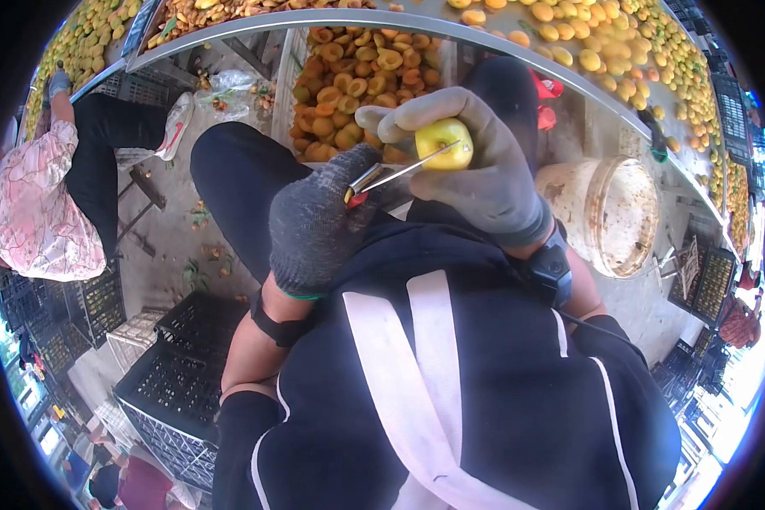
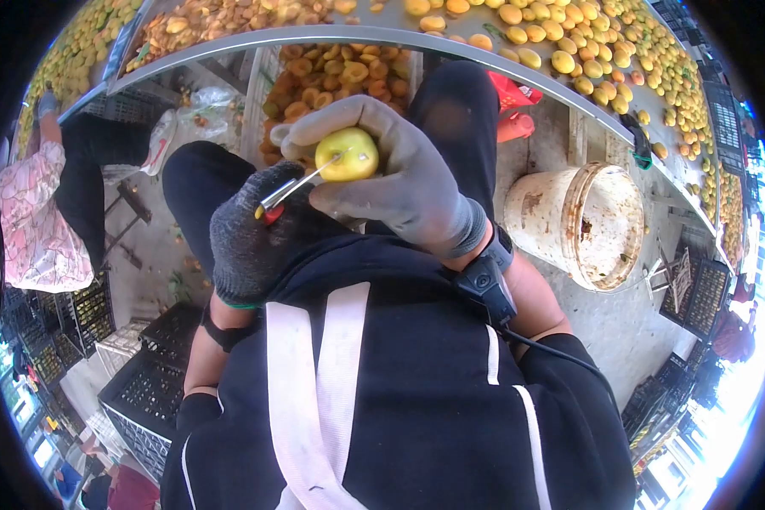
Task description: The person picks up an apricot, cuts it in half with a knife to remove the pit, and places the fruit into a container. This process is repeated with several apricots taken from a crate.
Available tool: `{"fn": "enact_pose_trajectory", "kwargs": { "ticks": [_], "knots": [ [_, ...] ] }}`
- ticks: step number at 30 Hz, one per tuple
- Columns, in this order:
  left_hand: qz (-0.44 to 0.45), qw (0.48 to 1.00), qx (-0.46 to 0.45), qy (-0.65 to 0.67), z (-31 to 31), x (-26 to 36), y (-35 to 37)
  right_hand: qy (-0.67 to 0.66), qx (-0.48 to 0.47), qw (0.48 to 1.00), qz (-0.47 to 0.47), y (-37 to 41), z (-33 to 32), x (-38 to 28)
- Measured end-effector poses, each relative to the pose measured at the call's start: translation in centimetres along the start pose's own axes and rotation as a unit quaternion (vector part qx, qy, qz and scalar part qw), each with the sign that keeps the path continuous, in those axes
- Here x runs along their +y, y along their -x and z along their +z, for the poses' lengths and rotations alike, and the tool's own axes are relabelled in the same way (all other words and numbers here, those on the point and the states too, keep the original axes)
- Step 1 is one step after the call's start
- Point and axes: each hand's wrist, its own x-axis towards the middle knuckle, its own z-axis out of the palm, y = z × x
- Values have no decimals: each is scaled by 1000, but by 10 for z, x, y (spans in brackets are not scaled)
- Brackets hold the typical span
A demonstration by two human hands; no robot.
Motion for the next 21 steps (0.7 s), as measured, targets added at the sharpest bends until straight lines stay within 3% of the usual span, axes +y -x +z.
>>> {"fn": "enact_pose_trajectory", "kwargs": {
  "ticks": [5, 7, 11, 14, 17, 19, 21],
  "knots": [
    [-2, 1000, -18, -22, 3, 2, 3, -24, 18, 999, 23, 2, 4, -2],
    [10, 998, -19, -51, 5, 1, 3, 34, -32, 999, 2, 3, 0, -2],
    [-1, 998, -36, -45, 6, 2, 0, 24, -23, 999, -1, 3, 5, -6],
    [-6, 999, -37, -39, 8, -2, -4, 135, 9, 990, 28, 0, 10, -13],
    [15, 999, -31, -23, 7, -1, -4, 102, 14, 995, 16, -4, 7, -13],
    [32, 999, -36, -12, 1, 2, -6, -48, -6, 995, 87, -5, 5, -17],
    [8, 997, -68, -40, -4, 6, -9, -115, 1, 990, 86, -6, 10, -14]
  ]
}}
